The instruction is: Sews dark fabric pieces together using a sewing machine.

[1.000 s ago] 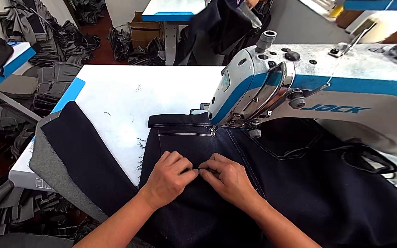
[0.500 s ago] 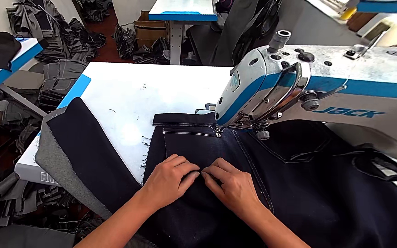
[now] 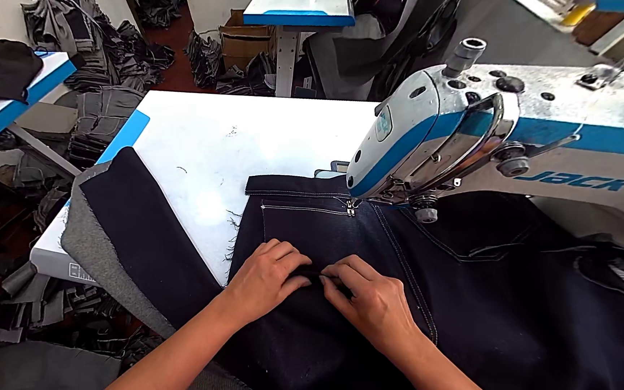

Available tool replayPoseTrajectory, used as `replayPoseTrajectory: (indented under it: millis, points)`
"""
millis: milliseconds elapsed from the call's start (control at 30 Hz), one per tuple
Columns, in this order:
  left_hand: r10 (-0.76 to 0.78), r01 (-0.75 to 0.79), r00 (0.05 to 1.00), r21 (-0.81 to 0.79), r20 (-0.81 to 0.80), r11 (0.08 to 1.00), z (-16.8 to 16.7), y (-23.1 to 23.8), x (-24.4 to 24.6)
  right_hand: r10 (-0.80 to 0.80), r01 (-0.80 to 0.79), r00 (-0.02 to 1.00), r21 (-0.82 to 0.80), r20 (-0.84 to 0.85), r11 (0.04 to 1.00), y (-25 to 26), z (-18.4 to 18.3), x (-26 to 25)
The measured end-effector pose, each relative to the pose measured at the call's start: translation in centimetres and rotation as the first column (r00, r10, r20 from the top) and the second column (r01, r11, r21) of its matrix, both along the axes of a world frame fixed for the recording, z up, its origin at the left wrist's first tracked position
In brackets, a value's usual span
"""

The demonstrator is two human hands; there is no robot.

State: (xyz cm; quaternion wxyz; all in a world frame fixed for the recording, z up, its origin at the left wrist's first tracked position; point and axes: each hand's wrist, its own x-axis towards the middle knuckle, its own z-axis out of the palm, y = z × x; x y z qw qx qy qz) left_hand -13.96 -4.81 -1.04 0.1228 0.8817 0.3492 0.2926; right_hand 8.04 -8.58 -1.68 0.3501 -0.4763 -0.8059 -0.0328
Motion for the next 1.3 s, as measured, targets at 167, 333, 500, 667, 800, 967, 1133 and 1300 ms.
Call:
replayPoseTrajectory:
  millis: [167, 333, 500, 667, 800, 967, 1133, 1300]
  points:
    - [0.023, -0.021, 0.998, -0.027, 0.059, 0.999, -0.5, 0.5, -2.8, 0.016, -0.015, 0.999, 0.024, -0.041, 1.0, 0.0, -0.4, 0.1]
    - [0.031, -0.015, 0.989, -0.111, 0.144, 0.994, -0.2, 0.9, -2.5, 0.061, -0.059, 0.998, 0.095, -0.019, 0.994, -0.1, -0.7, 0.3]
    - [-0.134, 0.131, 0.991, 0.405, -0.023, 0.905, -0.4, 1.7, -2.8, 0.217, -0.242, 0.967, 0.211, 0.132, 0.947, -0.4, -0.7, 0.7]
    - [-0.207, 0.317, 0.945, 0.553, -0.253, 0.771, 0.3, 2.0, -3.4, 0.288, -0.318, 0.927, 0.096, 0.24, 0.943, -0.5, 0.1, 1.0]
    - [-0.207, 0.37, 0.889, 0.375, -0.408, 0.85, 1.6, 1.3, -4.2, 0.276, -0.286, 0.942, 0.026, 0.189, 0.958, -0.5, 0.0, 1.3]
    - [-0.182, 0.334, 0.892, 0.333, -0.413, 0.882, 1.6, 0.7, -4.6, 0.227, -0.236, 0.954, 0.021, 0.197, 0.972, -0.6, -0.1, 0.9]
    - [-0.166, 0.303, 0.917, 0.361, -0.362, 0.882, 0.6, 0.4, -5.1, 0.186, -0.207, 0.913, 0.02, 0.364, 0.978, -0.6, 0.8, -0.3]
    - [-0.153, 0.277, 0.923, 0.334, -0.352, 0.901, 0.1, -0.1, -5.3, 0.151, -0.202, 0.845, 0.046, 0.513, 0.978, -0.4, 1.4, -1.8]
